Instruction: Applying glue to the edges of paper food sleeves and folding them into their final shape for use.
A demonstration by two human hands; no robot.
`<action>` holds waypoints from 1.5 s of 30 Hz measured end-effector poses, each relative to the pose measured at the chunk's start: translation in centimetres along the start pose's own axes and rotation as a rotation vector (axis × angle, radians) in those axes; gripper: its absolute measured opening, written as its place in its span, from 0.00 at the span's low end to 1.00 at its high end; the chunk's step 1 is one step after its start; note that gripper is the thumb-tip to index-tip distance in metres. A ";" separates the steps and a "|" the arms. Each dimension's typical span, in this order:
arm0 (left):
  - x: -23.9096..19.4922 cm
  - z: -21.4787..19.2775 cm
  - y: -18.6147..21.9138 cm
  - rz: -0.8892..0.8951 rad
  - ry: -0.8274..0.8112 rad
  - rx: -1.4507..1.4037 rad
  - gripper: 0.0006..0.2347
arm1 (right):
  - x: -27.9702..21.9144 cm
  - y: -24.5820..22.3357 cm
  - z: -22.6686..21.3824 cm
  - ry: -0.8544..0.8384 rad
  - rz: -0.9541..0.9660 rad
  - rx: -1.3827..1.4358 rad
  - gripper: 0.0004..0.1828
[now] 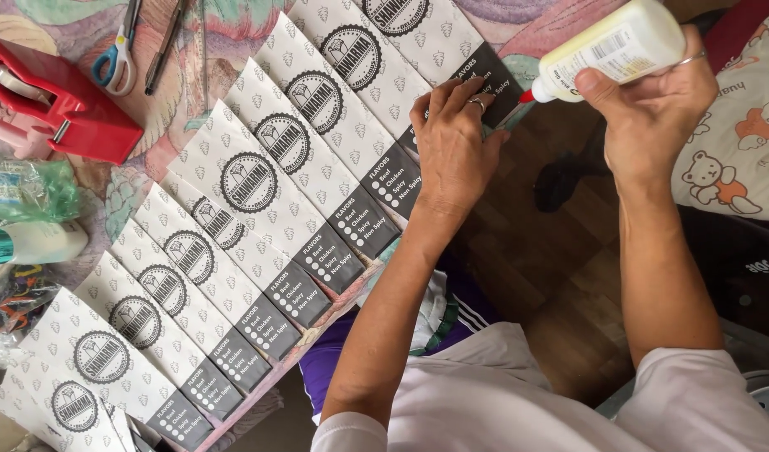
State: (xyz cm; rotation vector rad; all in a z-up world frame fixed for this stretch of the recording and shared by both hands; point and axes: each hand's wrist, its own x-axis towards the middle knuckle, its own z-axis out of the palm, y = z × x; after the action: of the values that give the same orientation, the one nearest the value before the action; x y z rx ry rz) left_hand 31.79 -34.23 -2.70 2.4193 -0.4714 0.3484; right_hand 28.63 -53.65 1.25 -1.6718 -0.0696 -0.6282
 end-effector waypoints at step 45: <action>0.5 0.1 1.1 -0.079 0.194 -0.105 0.07 | -1.4 0.4 0.5 0.028 -0.001 0.034 0.25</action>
State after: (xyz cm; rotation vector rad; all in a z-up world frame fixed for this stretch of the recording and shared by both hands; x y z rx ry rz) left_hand 31.80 -35.17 -1.98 2.2675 -0.2998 0.5055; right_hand 27.79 -52.80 0.25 -1.6297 -0.0607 -0.6471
